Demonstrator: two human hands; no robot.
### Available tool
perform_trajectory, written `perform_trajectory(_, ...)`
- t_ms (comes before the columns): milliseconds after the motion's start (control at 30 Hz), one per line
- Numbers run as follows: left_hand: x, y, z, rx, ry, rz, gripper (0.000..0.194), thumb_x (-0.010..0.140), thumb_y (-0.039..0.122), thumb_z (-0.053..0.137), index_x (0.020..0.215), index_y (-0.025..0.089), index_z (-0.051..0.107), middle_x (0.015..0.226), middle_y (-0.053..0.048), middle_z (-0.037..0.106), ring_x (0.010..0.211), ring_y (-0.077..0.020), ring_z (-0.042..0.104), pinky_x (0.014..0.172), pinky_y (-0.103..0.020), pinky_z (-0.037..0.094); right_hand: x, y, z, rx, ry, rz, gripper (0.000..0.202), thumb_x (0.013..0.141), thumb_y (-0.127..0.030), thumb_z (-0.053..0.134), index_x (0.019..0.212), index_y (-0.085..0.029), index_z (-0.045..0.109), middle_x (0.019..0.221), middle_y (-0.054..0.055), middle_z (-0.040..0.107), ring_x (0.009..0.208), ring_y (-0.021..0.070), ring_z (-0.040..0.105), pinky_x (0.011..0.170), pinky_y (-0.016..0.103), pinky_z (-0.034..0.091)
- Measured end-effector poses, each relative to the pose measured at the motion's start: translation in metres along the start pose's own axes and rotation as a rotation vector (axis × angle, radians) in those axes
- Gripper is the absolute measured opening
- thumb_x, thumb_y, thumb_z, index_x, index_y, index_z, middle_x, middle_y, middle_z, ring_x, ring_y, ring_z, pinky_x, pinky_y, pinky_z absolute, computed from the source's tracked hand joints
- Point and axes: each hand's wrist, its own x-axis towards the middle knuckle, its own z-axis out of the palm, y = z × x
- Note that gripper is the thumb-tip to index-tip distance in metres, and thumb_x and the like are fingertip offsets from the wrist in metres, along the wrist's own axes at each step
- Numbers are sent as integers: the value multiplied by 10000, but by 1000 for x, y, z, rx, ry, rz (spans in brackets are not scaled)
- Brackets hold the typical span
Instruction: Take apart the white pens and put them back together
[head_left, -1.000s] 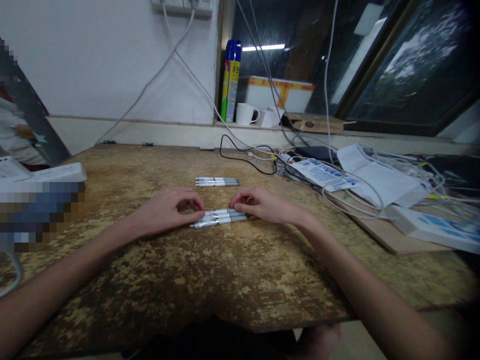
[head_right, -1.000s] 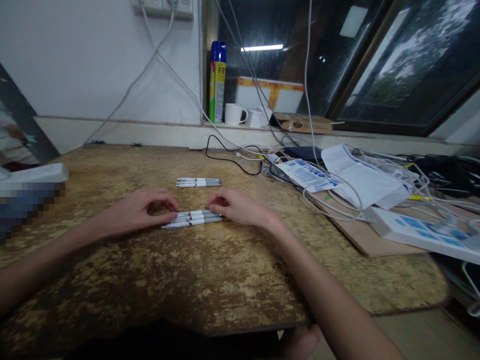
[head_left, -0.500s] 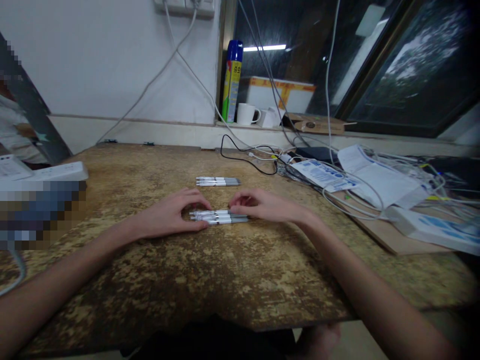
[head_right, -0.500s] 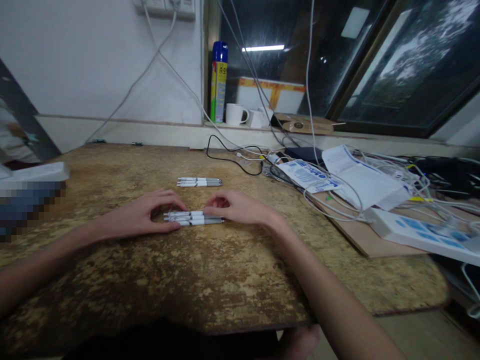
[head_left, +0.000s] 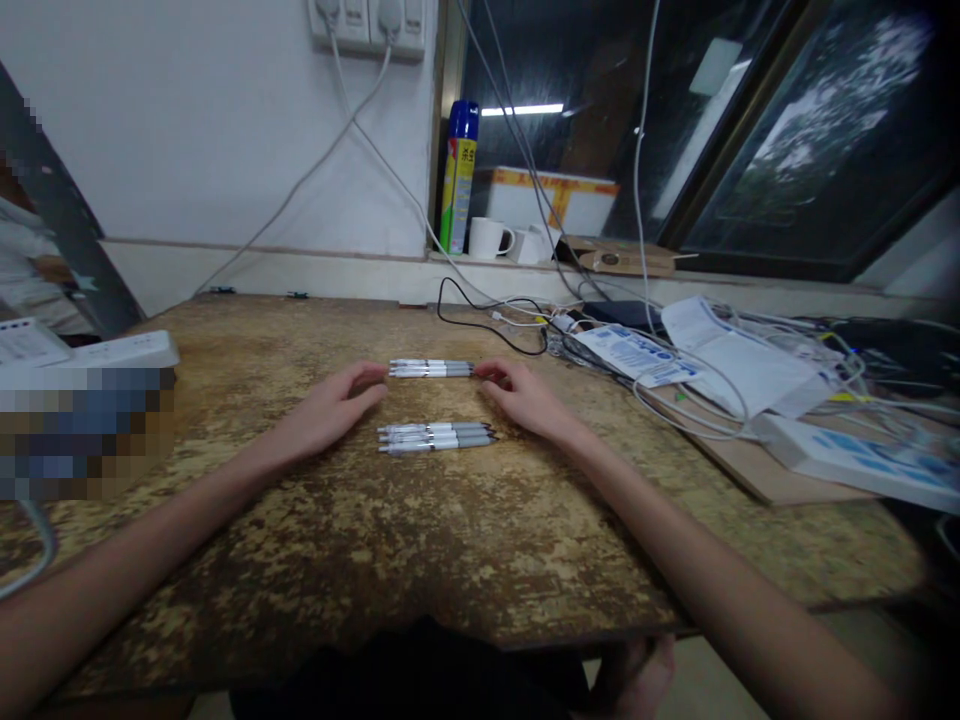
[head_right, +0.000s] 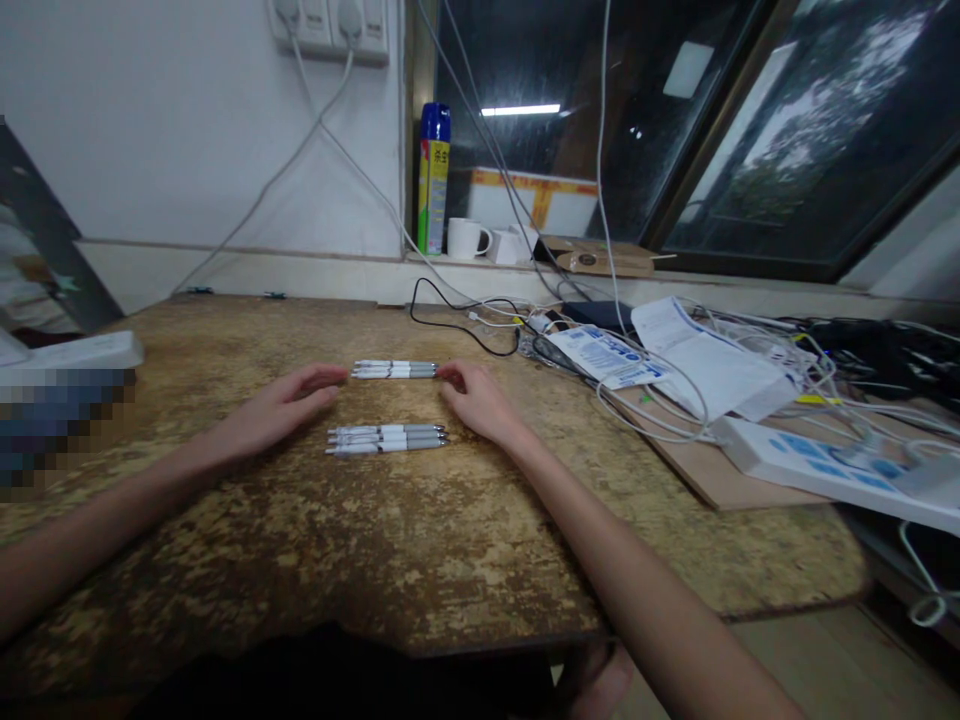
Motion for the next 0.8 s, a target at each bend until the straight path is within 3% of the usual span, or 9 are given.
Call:
perform_trajectory(367,3,-3,1,-64,-11,-40,348,886,437,663,1185,263,698,1361,-102,702,1259,-289,648,1135,-492,451,-1,1,2,85,-27,-4,321,921,-183,556,1214,-136,680,1129,121,737,979,219,664,945,382,506)
perform_trajectory(600,2,3,2,-91,57,-85,296,871,407,671,1119,257,728,1255,-85,745,1173,-268,687,973,-405,564,0,0,5,176,35,45,299,909,-162,558,1176,-158,691,1147,104,750,997,203,692,949,365,521)
perform_trajectory(800,2,4,2,-369,46,-179,391,862,435,728,1209,257,701,1339,-83,702,1264,-257,646,1075,-400,523,4,-1,6,316,116,110,268,890,-176,625,1149,-181,692,1187,93,751,1014,199,717,944,363,540)
